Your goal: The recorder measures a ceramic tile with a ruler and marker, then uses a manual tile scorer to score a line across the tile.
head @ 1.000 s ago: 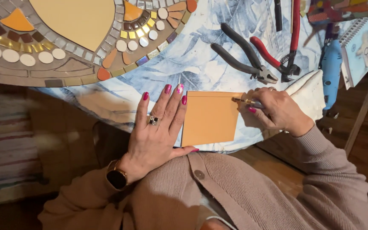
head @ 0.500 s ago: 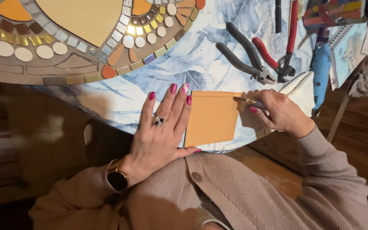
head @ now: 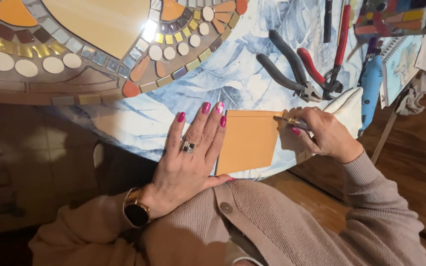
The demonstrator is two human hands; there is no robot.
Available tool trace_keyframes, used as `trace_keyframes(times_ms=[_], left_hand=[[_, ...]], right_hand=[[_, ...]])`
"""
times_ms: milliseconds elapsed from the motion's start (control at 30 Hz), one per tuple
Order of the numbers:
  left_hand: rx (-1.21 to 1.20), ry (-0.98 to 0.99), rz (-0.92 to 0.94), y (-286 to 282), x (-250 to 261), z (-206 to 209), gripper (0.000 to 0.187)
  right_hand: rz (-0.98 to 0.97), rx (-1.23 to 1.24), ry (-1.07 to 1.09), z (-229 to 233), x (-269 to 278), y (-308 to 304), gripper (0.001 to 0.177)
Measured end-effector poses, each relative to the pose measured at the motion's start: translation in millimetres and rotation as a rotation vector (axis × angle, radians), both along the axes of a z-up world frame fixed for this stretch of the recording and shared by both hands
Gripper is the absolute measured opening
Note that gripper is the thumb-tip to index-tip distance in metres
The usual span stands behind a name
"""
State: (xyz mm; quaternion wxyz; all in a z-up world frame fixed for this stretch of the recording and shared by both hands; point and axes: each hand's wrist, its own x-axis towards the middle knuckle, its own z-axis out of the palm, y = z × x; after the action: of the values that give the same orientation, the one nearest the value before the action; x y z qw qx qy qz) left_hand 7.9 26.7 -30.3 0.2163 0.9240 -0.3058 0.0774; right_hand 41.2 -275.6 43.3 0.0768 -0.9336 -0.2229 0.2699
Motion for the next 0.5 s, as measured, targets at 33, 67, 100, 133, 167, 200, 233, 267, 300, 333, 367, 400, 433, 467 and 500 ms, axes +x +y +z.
trace_keyframes(times_ms=[33, 67, 100, 133, 167, 200, 233, 267, 300, 333, 367, 400, 433, 467, 500], left_hand=[[0.002, 0.000, 0.001, -0.3, 0.3, -0.7, 0.094], [0.016, -0.008, 0.002, -0.5, -0.2, -1.1, 0.095], [0.031, -0.016, 0.004, -0.7, -0.8, -1.5, 0.096], [0.032, -0.015, 0.003, -1.0, -0.8, -1.4, 0.096], [0.034, -0.017, 0.008, -1.2, -0.7, -1.1, 0.095], [0.036, -0.020, 0.013, -1.3, -0.5, -0.8, 0.094], [0.036, -0.020, 0.012, -1.5, -0.8, -1.0, 0.094], [0.042, -0.015, 0.007, -1.8, -0.8, -1.3, 0.097], [0.049, -0.011, 0.003, -1.9, -1.0, -1.7, 0.100], [0.049, -0.011, 0.003, -2.0, -1.2, -2.2, 0.100], [0.041, -0.006, -0.003, -2.0, -1.5, -2.8, 0.100], [0.032, 0.001, -0.009, -2.1, -2.0, -3.2, 0.099], [0.032, 0.002, -0.009, -2.3, -2.3, -3.7, 0.099], [0.019, -0.001, -0.003, -2.5, -2.4, -4.2, 0.099], [0.006, -0.004, 0.003, -2.6, -2.4, -4.7, 0.098]], right_hand=[[0.001, 0.002, 0.000, -1.0, 0.7, -0.8, 0.029], [0.005, 0.023, -0.007, -1.8, 0.4, -1.4, 0.025], [0.010, 0.045, -0.013, -2.5, 0.1, -2.1, 0.023], [0.009, 0.046, -0.012, -3.2, -0.3, -2.6, 0.023], [0.022, 0.047, -0.022, -3.7, -0.7, -3.2, 0.022], [0.035, 0.048, -0.034, -4.0, -1.1, -3.6, 0.022], [0.034, 0.048, -0.034, -4.3, -1.6, -4.4, 0.022], [0.030, 0.042, -0.030, -4.4, -1.8, -5.2, 0.022], [0.027, 0.036, -0.026, -4.5, -2.1, -5.8, 0.021], [0.027, 0.036, -0.026, -5.1, -2.7, -7.5, 0.021], [0.026, 0.026, -0.032, -5.8, -3.5, -9.1, 0.023], [0.025, 0.015, -0.037, -6.2, -4.4, -10.8, 0.024], [0.025, 0.015, -0.036, -5.8, -4.2, -9.6, 0.024], [0.015, 0.023, -0.031, -5.7, -3.7, -8.4, 0.026], [0.006, 0.031, -0.026, -5.5, -3.1, -7.1, 0.029]])
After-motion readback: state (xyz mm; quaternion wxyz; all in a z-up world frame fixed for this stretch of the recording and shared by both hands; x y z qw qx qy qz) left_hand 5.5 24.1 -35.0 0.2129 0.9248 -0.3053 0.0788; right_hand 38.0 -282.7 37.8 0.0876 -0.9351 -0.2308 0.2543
